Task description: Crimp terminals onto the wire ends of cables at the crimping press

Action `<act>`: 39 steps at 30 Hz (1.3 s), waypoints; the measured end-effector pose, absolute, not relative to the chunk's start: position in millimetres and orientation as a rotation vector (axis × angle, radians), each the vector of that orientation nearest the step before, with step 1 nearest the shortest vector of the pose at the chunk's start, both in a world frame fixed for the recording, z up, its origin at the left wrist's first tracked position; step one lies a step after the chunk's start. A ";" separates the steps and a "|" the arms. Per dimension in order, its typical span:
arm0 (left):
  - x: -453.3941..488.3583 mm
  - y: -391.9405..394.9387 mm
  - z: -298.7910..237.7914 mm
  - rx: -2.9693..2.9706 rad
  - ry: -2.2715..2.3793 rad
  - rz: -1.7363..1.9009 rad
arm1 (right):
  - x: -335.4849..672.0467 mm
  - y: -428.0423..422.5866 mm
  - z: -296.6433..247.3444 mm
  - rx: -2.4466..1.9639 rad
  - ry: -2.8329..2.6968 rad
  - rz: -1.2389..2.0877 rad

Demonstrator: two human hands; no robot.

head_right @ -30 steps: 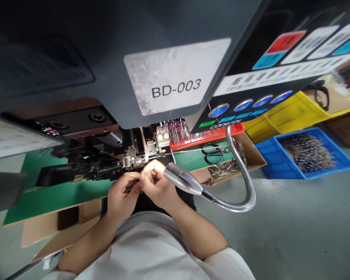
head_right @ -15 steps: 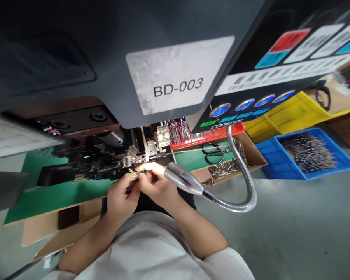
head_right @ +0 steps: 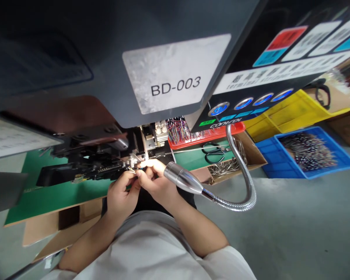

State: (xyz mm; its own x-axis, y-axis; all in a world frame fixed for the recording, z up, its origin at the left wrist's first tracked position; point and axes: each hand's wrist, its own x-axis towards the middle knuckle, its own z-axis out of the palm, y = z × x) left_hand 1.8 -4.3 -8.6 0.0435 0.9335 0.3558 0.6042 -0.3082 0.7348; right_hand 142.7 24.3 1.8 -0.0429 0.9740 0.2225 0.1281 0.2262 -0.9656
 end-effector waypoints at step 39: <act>0.0 -5.1 -11.2 2.084 1.585 1.187 | 146.0 27.5 -0.9 -1.102 -1.562 0.957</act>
State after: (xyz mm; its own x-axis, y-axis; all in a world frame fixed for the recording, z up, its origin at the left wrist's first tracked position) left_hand 0.0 -5.1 -11.2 0.0679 0.8941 0.4427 0.6762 -0.3675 0.6385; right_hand 146.0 27.5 -0.9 -0.1288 0.9565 0.2619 0.2014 0.2838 -0.9375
